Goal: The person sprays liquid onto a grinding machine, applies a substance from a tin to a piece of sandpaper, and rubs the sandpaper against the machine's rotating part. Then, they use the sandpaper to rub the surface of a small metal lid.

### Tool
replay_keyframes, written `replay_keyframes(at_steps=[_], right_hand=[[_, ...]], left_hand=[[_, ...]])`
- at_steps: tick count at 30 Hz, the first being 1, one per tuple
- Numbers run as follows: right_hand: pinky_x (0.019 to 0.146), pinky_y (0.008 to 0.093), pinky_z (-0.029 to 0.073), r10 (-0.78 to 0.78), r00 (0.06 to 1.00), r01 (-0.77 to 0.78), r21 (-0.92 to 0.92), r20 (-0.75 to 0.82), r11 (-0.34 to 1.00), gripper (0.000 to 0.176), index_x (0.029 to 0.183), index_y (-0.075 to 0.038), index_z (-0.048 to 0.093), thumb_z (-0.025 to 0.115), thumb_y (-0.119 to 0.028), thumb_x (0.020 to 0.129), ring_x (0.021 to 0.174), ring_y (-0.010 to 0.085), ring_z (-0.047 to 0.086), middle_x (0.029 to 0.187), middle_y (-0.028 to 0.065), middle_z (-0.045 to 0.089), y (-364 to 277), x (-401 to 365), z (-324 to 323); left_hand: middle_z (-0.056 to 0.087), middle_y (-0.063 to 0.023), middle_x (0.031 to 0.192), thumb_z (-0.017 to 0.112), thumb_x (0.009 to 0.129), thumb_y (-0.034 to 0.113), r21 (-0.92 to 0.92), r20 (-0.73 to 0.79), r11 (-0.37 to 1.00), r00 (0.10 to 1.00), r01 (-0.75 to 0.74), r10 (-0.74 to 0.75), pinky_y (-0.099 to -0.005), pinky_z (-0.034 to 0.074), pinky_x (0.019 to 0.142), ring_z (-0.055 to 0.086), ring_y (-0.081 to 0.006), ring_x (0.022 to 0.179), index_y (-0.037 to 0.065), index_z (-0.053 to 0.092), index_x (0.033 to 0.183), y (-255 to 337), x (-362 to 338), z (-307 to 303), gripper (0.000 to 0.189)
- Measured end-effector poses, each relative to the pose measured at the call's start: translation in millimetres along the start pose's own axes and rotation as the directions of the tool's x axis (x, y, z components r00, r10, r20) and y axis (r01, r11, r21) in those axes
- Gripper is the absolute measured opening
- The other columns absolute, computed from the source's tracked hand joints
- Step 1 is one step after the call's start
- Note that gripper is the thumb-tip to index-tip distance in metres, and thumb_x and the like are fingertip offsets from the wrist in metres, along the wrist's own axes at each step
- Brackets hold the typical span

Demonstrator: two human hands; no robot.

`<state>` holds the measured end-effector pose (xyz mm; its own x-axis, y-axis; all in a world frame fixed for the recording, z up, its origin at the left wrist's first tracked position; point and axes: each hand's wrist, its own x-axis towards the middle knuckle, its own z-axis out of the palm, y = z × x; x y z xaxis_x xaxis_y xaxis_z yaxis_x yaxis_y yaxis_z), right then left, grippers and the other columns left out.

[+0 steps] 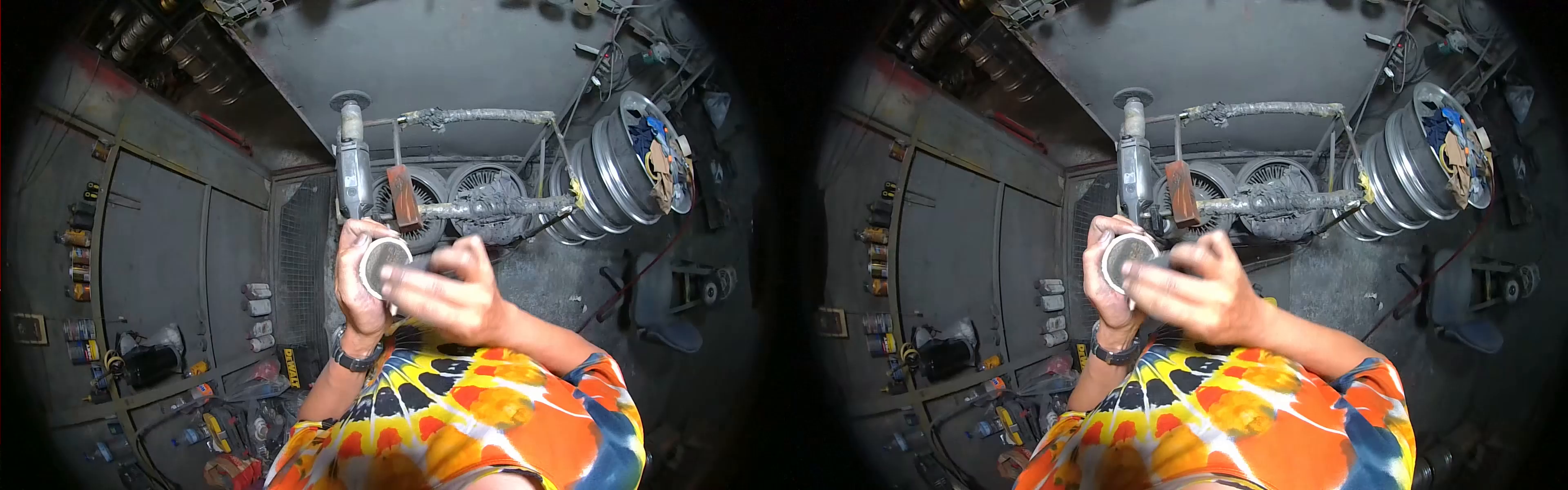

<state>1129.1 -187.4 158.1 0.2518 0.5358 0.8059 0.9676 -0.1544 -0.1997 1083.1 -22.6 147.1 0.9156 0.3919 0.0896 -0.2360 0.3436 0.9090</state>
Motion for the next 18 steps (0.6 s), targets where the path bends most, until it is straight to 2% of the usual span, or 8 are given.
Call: replay_keyframes(at_steps=[3,5,7,9,11,13,16,18], right_hand=[[0.073,0.0362,0.039,-0.017,1.0,0.017,-0.005,0.014,1.0,0.031,0.111,-0.018,0.077,0.072,-0.022,0.081,0.089,0.018,0.058,0.123,-0.0058,0.075,9,-4,2],[0.072,0.0362,0.039,0.042,0.999,-0.041,-0.06,0.026,0.997,0.032,0.111,-0.018,0.076,0.073,-0.024,0.08,0.09,0.018,0.06,0.121,-0.0069,0.075,13,-4,0],[0.072,0.0365,0.039,-0.014,1.0,0.013,0.042,0.017,0.999,0.032,0.111,-0.018,0.076,0.073,-0.023,0.08,0.089,0.0178,0.059,0.121,-0.0069,0.074,-6,-1,1],[0.072,0.0368,0.04,-0.041,0.999,0.041,-0.007,0.005,0.999,0.031,0.112,-0.019,0.077,0.072,-0.023,0.081,0.089,0.0176,0.059,0.122,-0.0067,0.075,3,-3,1],[0.073,0.0368,0.04,0.035,0.999,-0.033,-0.08,0.024,0.996,0.031,0.111,-0.019,0.077,0.072,-0.024,0.081,0.089,0.0175,0.059,0.123,-0.0059,0.075,17,-4,1],[0.073,0.0369,0.04,-0.002,1.0,0.002,-0.003,0.012,1.0,0.029,0.11,-0.019,0.077,0.073,-0.023,0.081,0.09,0.0168,0.059,0.122,-0.0053,0.075,0,-3,1],[0.073,0.0372,0.04,-0.039,0.999,0.039,-0.036,0.002,0.999,0.027,0.109,-0.019,0.077,0.072,-0.022,0.083,0.09,0.016,0.06,0.121,-0.0059,0.076,7,-2,1],[0.073,0.0373,0.04,0.019,0.999,-0.017,-0.053,0.036,0.998,0.028,0.111,-0.02,0.077,0.071,-0.023,0.083,0.089,0.0162,0.06,0.122,-0.0058,0.076,13,-1,-2]], left_hand=[[0.061,-0.011,0.099,0.035,0.104,0.027,0.067,-0.01,0.997,0.999,-0.044,0.045,-0.0311,0.049,0.089,0.06,-0.018,0.095,0.002,0.058,0.099,-3,-1,0,0.034],[0.061,-0.0108,0.099,0.036,0.104,0.026,-0.105,-0.013,0.994,1.0,-0.005,0.004,-0.031,0.049,0.089,0.06,-0.0175,0.094,0.002,0.058,0.1,-4,-3,3,0.033],[0.061,-0.0107,0.098,0.037,0.104,0.026,-0.069,-0.009,0.998,1.0,0.002,-0.002,-0.0309,0.049,0.089,0.06,-0.0172,0.093,0.002,0.058,0.1,0,-2,1,0.032],[0.061,-0.0106,0.098,0.037,0.104,0.026,-0.031,-0.006,0.999,1.0,0.014,-0.014,-0.0307,0.049,0.089,0.06,-0.0169,0.093,0.002,0.058,0.101,1,-2,1,0.032],[0.061,-0.0105,0.099,0.038,0.104,0.026,-0.079,-0.019,0.997,1.0,0.023,-0.025,-0.0303,0.049,0.088,0.06,-0.0162,0.092,0.002,0.058,0.101,1,-4,4,0.031],[0.061,-0.0096,0.098,0.037,0.104,0.026,-0.067,-0.01,0.998,1.0,0.001,-0.002,-0.0302,0.049,0.087,0.06,-0.0156,0.092,0.003,0.058,0.101,1,-3,1,0.031],[0.061,-0.0094,0.098,0.037,0.104,0.026,-0.067,-0.034,0.997,0.999,0.035,-0.037,-0.0299,0.049,0.088,0.06,-0.0155,0.093,0.003,0.058,0.101,2,-4,2,0.032],[0.061,-0.0096,0.098,0.036,0.104,0.026,-0.107,-0.028,0.994,0.999,0.022,-0.025,-0.0297,0.049,0.088,0.06,-0.0157,0.093,0.003,0.058,0.101,-1,-4,2,0.032]])
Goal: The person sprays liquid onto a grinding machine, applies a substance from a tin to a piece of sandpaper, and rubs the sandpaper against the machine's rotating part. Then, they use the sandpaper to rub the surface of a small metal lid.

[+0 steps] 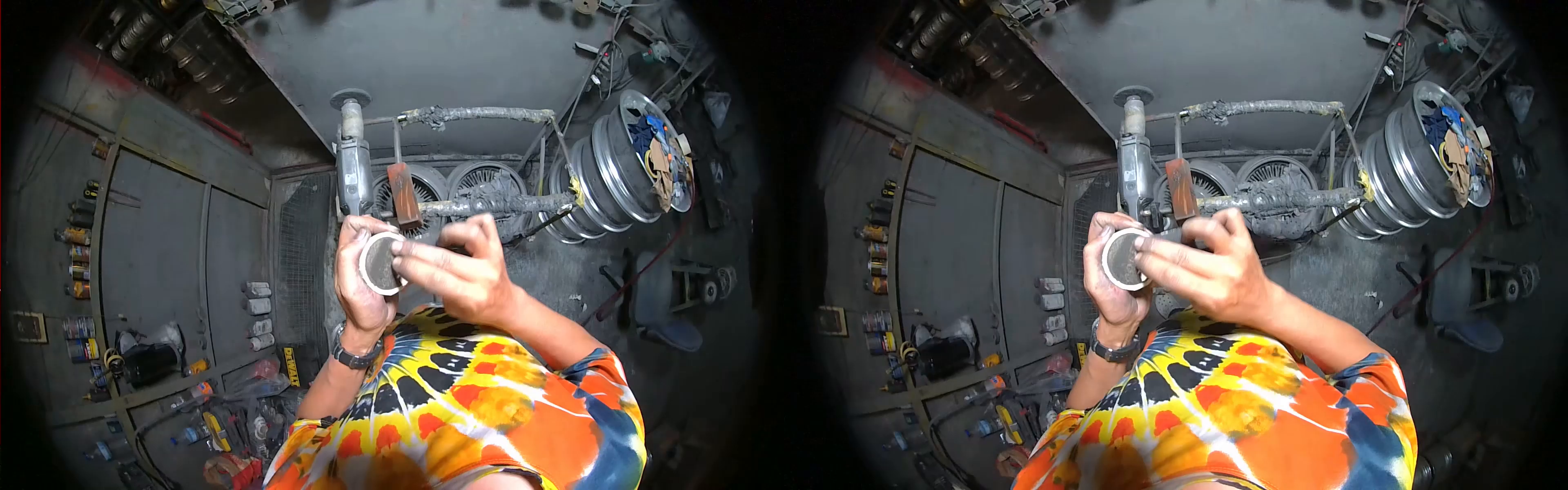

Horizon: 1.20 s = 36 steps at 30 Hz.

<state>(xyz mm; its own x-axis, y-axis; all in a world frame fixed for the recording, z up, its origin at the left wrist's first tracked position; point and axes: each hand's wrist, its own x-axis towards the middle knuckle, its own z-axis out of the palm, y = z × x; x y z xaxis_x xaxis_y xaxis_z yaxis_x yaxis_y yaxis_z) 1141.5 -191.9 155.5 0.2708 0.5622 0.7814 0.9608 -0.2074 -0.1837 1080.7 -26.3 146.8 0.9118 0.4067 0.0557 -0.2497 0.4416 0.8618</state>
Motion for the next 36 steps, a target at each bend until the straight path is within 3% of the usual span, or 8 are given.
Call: replay_keyframes(at_steps=[4,7,10,23,26,29,33,36], right_hand=[[0.074,0.0372,0.041,-0.041,0.999,0.041,0.018,0.007,0.999,0.029,0.111,-0.02,0.077,0.07,-0.024,0.083,0.089,0.0166,0.06,0.122,-0.0077,0.075,-13,1,-2],[0.074,0.0359,0.04,0.012,1.0,-0.013,-0.061,-0.023,0.998,0.028,0.11,-0.022,0.077,0.07,-0.024,0.083,0.089,0.0151,0.06,0.121,-0.0097,0.075,0,1,2],[0.074,0.0364,0.039,-0.085,0.996,0.087,0.073,-0.031,0.993,0.03,0.111,-0.021,0.077,0.073,-0.022,0.081,0.089,0.0166,0.061,0.12,-0.0085,0.075,-14,4,0],[0.073,0.0385,0.04,-0.038,0.999,0.04,0.092,-0.019,0.995,0.029,0.108,-0.019,0.077,0.073,-0.024,0.079,0.088,0.0176,0.059,0.121,-0.0075,0.075,-9,9,5],[0.074,0.0378,0.04,0.008,1.0,-0.008,-0.016,-0.017,1.0,0.029,0.107,-0.02,0.076,0.072,-0.024,0.079,0.09,0.0164,0.059,0.12,-0.0074,0.075,5,8,5],[0.074,0.0375,0.04,-0.081,0.997,0.082,0.065,-0.02,0.995,0.028,0.107,-0.018,0.076,0.073,-0.025,0.079,0.088,0.0165,0.059,0.12,-0.0056,0.076,-13,11,2],[0.074,0.0373,0.04,-0.007,1.0,0.007,0.011,-0.011,1.0,0.027,0.107,-0.019,0.076,0.072,-0.024,0.08,0.089,0.0163,0.06,0.12,-0.0068,0.076,6,8,7],[0.074,0.0364,0.04,-0.024,1.0,0.024,0.034,-0.01,0.999,0.026,0.106,-0.019,0.077,0.071,-0.024,0.081,0.09,0.0165,0.06,0.121,-0.0073,0.075,7,9,7]], left_hand=[[0.061,-0.0099,0.098,0.036,0.104,0.026,0.152,0.008,0.988,1.0,-0.03,0.029,-0.0296,0.049,0.088,0.061,-0.0158,0.092,0.002,0.058,0.101,4,2,-1,0.032],[0.062,-0.0096,0.098,0.036,0.104,0.025,-0.034,0.015,0.999,1.0,0.002,-0.001,-0.0297,0.049,0.088,0.061,-0.0157,0.093,0.003,0.058,0.102,2,1,1,0.031],[0.062,-0.0094,0.098,0.036,0.104,0.025,0.043,-0.005,0.999,1.0,0.002,-0.001,-0.0298,0.05,0.088,0.062,-0.0159,0.092,0.003,0.058,0.101,7,3,2,0.031],[0.061,-0.0085,0.095,0.038,0.105,0.026,0.062,0.005,0.998,0.999,0.032,-0.033,-0.0297,0.05,0.087,0.061,-0.0152,0.09,0.003,0.057,0.101,6,9,0,0.031],[0.061,-0.0083,0.096,0.037,0.105,0.026,-0.056,-0.002,0.996,0.998,0.065,-0.065,-0.0293,0.049,0.087,0.06,-0.0147,0.091,0.003,0.057,0.101,4,7,4,0.031],[0.061,-0.008,0.096,0.038,0.104,0.026,0.09,-0.006,0.993,0.997,0.08,-0.08,-0.0294,0.048,0.087,0.06,-0.0146,0.091,0.003,0.057,0.1,7,10,-1,0.03],[0.06,-0.0075,0.097,0.037,0.105,0.026,-0.048,0.001,0.995,0.996,0.09,-0.09,-0.0291,0.049,0.086,0.059,-0.0143,0.09,0.003,0.057,0.098,7,9,6,0.031],[0.06,-0.0078,0.097,0.038,0.105,0.026,0.079,-0.003,0.993,0.997,0.083,-0.083,-0.0292,0.049,0.086,0.06,-0.0145,0.09,0.003,0.057,0.099,6,9,0,0.031]])
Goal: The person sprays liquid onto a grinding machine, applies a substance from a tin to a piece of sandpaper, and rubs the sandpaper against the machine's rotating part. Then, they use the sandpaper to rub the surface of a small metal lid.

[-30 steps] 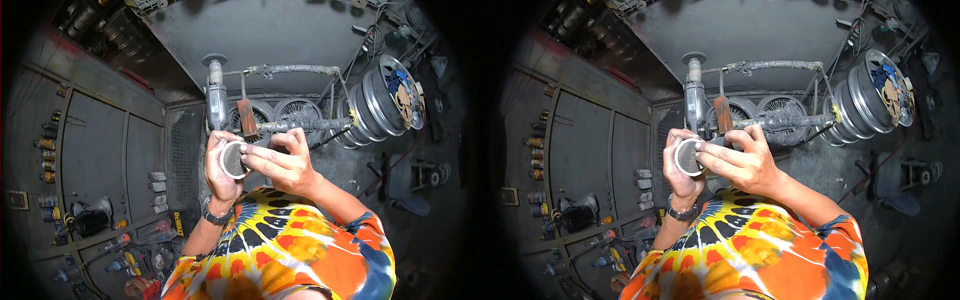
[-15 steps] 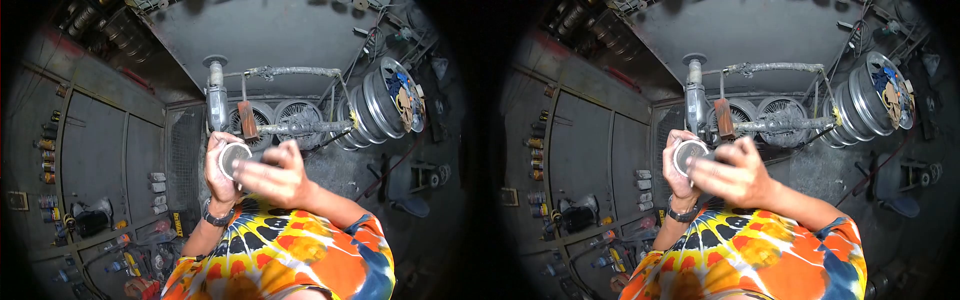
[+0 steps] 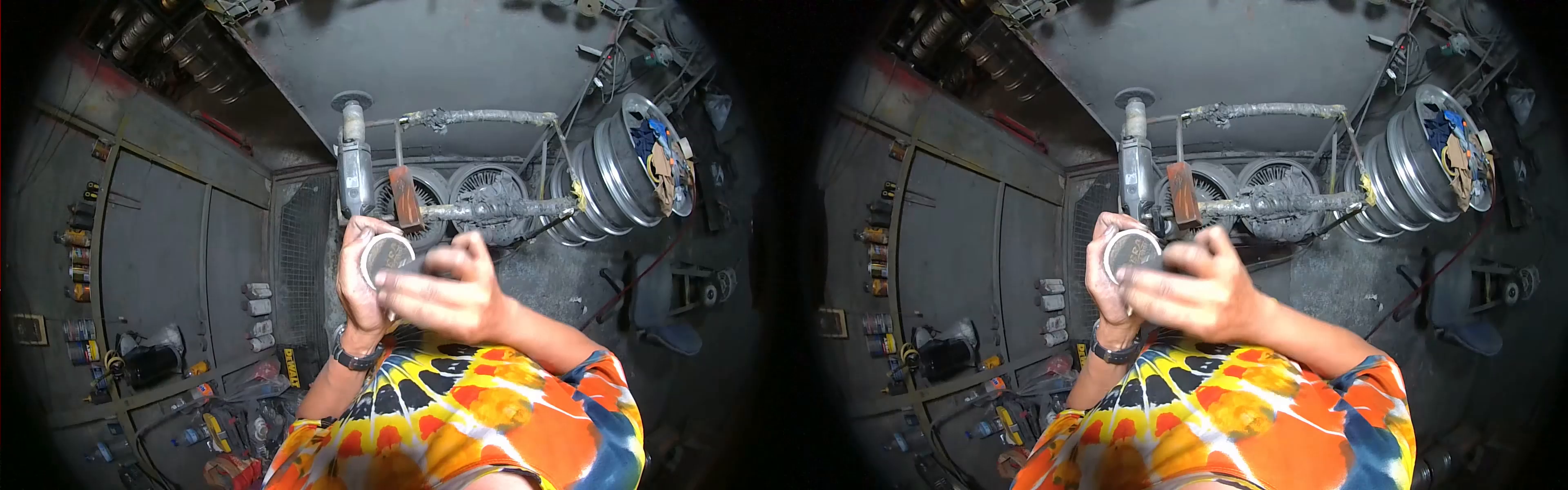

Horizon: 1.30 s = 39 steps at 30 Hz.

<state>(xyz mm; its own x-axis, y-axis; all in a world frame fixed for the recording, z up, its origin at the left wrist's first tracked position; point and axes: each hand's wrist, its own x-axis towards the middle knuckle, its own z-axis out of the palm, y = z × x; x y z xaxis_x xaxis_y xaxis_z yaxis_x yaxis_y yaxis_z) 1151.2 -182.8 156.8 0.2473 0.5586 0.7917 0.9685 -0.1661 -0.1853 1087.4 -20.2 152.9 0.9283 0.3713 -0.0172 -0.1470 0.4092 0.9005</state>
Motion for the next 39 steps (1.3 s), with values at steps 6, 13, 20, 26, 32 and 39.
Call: replay_keyframes(at_steps=[6,13,20,26,32,39], right_hand=[[0.075,0.0385,0.039,-0.061,0.998,0.061,0.054,0.006,0.997,0.036,0.112,-0.016,0.079,0.072,-0.023,0.077,0.087,0.0181,0.055,0.123,-0.0032,0.077,-19,1,-5],[0.073,0.0385,0.041,-0.066,0.998,0.066,0.038,-0.004,0.997,0.029,0.107,-0.018,0.077,0.072,-0.024,0.079,0.089,0.018,0.059,0.117,-0.0064,0.076,-18,-2,-5],[0.073,0.0377,0.039,-0.039,0.999,0.039,0.009,-0.006,0.999,0.026,0.107,-0.019,0.077,0.071,-0.024,0.081,0.088,0.0171,0.06,0.12,-0.0061,0.076,-12,-5,-6],[0.074,0.0386,0.041,-0.016,0.999,0.016,0.025,0.03,1.0,0.031,0.112,-0.019,0.076,0.071,-0.024,0.082,0.09,0.0181,0.061,0.121,-0.0065,0.076,-16,-6,-9],[0.074,0.0386,0.04,-0.049,0.999,0.048,0.03,0.017,0.998,0.03,0.109,-0.02,0.077,0.071,-0.024,0.08,0.087,0.0164,0.06,0.119,-0.0066,0.075,-20,-4,-11],[0.072,0.0382,0.04,-0.092,0.996,0.091,0.027,0.009,0.995,0.027,0.106,-0.018,0.077,0.073,-0.026,0.081,0.09,0.0176,0.06,0.119,-0.0054,0.076,-13,-5,-11]], left_hand=[[0.06,-0.008,0.095,0.038,0.105,0.025,0.005,-0.008,1.0,1.0,-0.01,0.01,-0.0291,0.049,0.086,0.06,-0.0147,0.09,0.003,0.057,0.1,0,-2,-2,0.03],[0.061,-0.008,0.096,0.038,0.105,0.026,-0.048,-0.019,0.999,1.0,-0.021,0.02,-0.0294,0.049,0.086,0.061,-0.015,0.09,0.004,0.057,0.1,-1,-2,-2,0.029],[0.061,-0.0076,0.096,0.038,0.106,0.026,-0.03,0.011,0.999,0.999,-0.038,0.038,-0.0293,0.05,0.085,0.061,-0.0137,0.091,0.004,0.057,0.101,-3,-2,-2,0.03],[0.061,-0.0075,0.094,0.039,0.105,0.026,-0.028,-0.003,1.0,1.0,-0.014,0.013,-0.0294,0.049,0.086,0.061,-0.0144,0.089,0.003,0.058,0.1,1,-1,3,0.03],[0.062,-0.0078,0.095,0.038,0.105,0.027,-0.049,0.034,0.999,0.999,-0.003,0.004,-0.0296,0.049,0.086,0.061,-0.0145,0.089,0.004,0.058,0.099,0,1,1,0.031],[0.063,-0.008,0.093,0.038,0.105,0.027,-0.087,0.036,0.996,0.999,0.005,-0.002,-0.0289,0.051,0.082,0.062,-0.0148,0.087,0.004,0.058,0.1,-2,2,0,0.031]])
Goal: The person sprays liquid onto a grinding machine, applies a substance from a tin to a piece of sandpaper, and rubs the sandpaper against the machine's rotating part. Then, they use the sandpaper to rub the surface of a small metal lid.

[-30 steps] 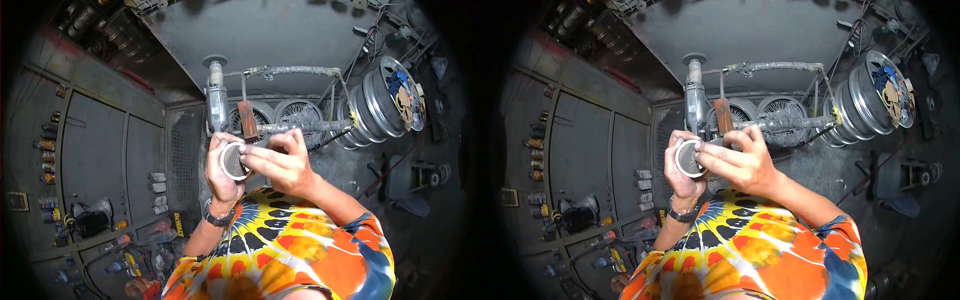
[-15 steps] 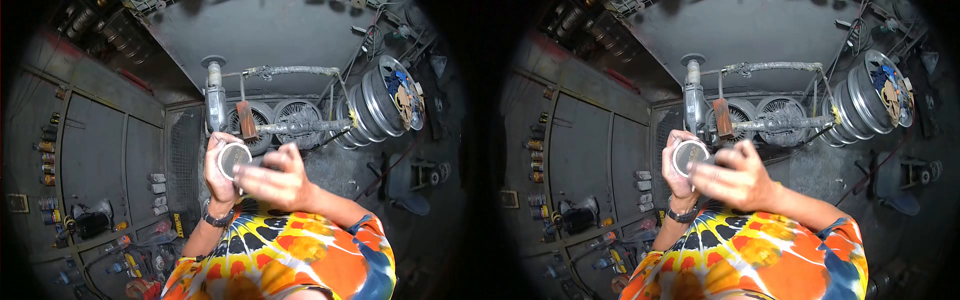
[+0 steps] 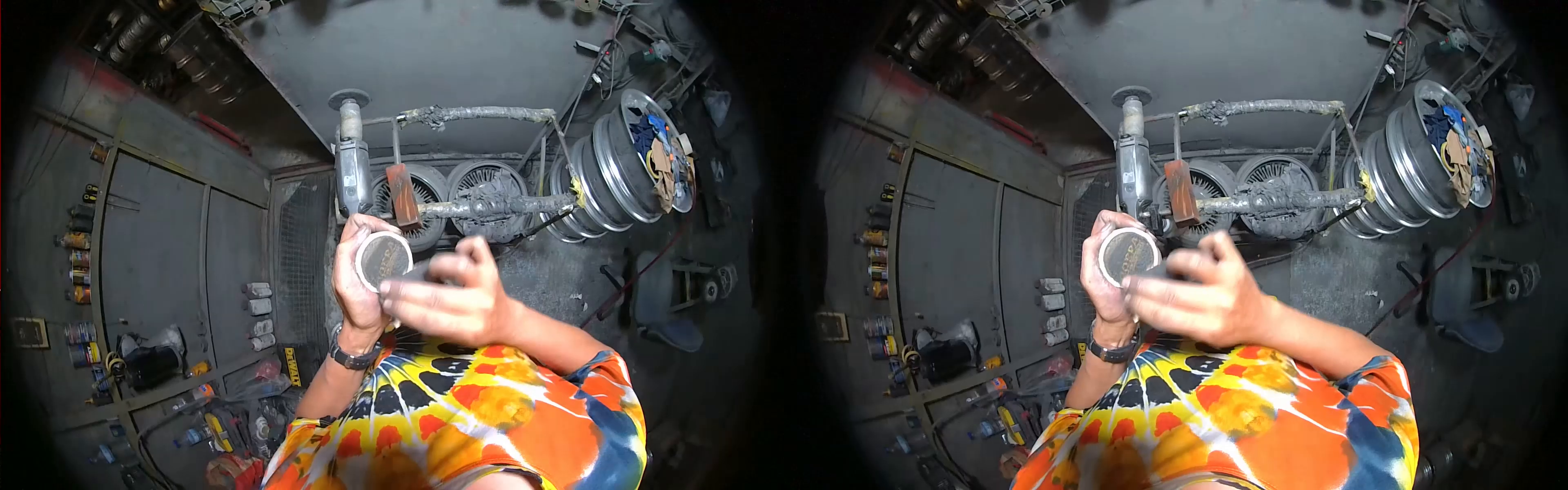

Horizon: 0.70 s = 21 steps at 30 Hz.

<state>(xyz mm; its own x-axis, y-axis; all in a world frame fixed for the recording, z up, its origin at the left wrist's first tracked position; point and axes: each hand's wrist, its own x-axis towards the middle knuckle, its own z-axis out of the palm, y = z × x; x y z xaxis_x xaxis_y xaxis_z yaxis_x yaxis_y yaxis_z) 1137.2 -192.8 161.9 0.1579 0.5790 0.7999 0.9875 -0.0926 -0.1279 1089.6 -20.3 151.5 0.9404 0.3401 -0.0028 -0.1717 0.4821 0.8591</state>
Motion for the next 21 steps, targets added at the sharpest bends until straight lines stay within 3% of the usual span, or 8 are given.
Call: replay_keyframes(at_steps=[3,7,8,10,13,16,20,21], right_hand=[[0.073,0.0382,0.039,0.129,0.992,-0.128,-0.067,0.002,0.989,0.026,0.107,-0.018,0.077,0.071,-0.023,0.082,0.088,0.0167,0.061,0.12,-0.0073,0.076,12,-3,1],[0.072,0.0376,0.039,0.04,0.999,-0.04,-0.022,-0.007,0.999,0.027,0.107,-0.019,0.077,0.072,-0.024,0.081,0.087,0.0163,0.061,0.119,-0.0063,0.076,1,-1,1],[0.072,0.0372,0.04,0.119,0.993,-0.117,-0.063,0.022,0.991,0.026,0.107,-0.019,0.077,0.072,-0.025,0.082,0.088,0.0153,0.061,0.12,-0.0067,0.076,10,-1,-1],[0.072,0.0373,0.04,0.149,0.989,-0.148,-0.064,0.015,0.987,0.026,0.107,-0.019,0.077,0.072,-0.025,0.082,0.089,0.0152,0.06,0.12,-0.007,0.076,9,-2,-1],[0.073,0.0378,0.04,0.048,0.999,-0.048,0.011,0.002,0.999,0.027,0.109,-0.02,0.077,0.072,-0.023,0.082,0.088,0.0172,0.059,0.12,-0.0066,0.076,-3,0,-1],[0.074,0.0382,0.04,0.149,0.989,-0.147,-0.074,0.022,0.986,0.027,0.109,-0.02,0.077,0.072,-0.023,0.083,0.089,0.0177,0.059,0.121,-0.0051,0.076,13,-4,-1],[0.073,0.0382,0.039,0.075,0.997,-0.075,-0.005,0.009,0.997,0.03,0.111,-0.018,0.077,0.072,-0.023,0.082,0.09,0.0175,0.059,0.122,-0.0051,0.076,3,-4,2],[0.073,0.0378,0.039,0.127,0.992,-0.126,-0.039,0.026,0.991,0.03,0.111,-0.018,0.077,0.072,-0.023,0.082,0.09,0.0171,0.059,0.122,-0.006,0.075,9,-3,-1]], left_hand=[[0.063,-0.008,0.094,0.038,0.105,0.027,-0.116,-0.01,0.993,1.0,0.01,-0.011,-0.0289,0.05,0.083,0.062,-0.014,0.088,0.003,0.059,0.1,-3,-2,3,0.032],[0.064,-0.0084,0.094,0.04,0.105,0.028,0.031,-0.006,0.999,0.999,-0.041,0.041,-0.0289,0.051,0.083,0.063,-0.0144,0.088,0.003,0.059,0.101,-1,-1,-1,0.032],[0.063,-0.0091,0.094,0.039,0.105,0.027,-0.107,-0.03,0.994,1.0,0.0,-0.003,-0.0293,0.051,0.084,0.063,-0.015,0.089,0.003,0.059,0.1,-3,-2,1,0.032],[0.063,-0.0096,0.095,0.039,0.105,0.027,-0.132,0.015,0.991,1.0,-0.007,0.009,-0.0297,0.051,0.086,0.063,-0.0158,0.09,0.002,0.059,0.1,-3,-2,0,0.032],[0.063,-0.01,0.095,0.039,0.105,0.026,-0.008,-0.01,1.0,1.0,-0.029,0.029,-0.0299,0.051,0.086,0.063,-0.0163,0.09,0.002,0.059,0.1,2,-2,0,0.032],[0.063,-0.0096,0.095,0.038,0.105,0.027,-0.082,-0.006,0.996,0.999,-0.046,0.046,-0.0299,0.051,0.086,0.063,-0.0164,0.09,0.002,0.059,0.1,-3,-2,-1,0.032],[0.063,-0.0087,0.095,0.038,0.105,0.026,-0.032,-0.017,0.998,0.999,-0.051,0.05,-0.0297,0.051,0.085,0.063,-0.0159,0.089,0.003,0.059,0.1,-2,-2,-4,0.032],[0.063,-0.0085,0.093,0.038,0.105,0.026,-0.126,-0.032,0.992,0.999,-0.033,0.029,-0.0297,0.051,0.083,0.063,-0.0156,0.088,0.003,0.059,0.1,-2,-3,-1,0.032]])
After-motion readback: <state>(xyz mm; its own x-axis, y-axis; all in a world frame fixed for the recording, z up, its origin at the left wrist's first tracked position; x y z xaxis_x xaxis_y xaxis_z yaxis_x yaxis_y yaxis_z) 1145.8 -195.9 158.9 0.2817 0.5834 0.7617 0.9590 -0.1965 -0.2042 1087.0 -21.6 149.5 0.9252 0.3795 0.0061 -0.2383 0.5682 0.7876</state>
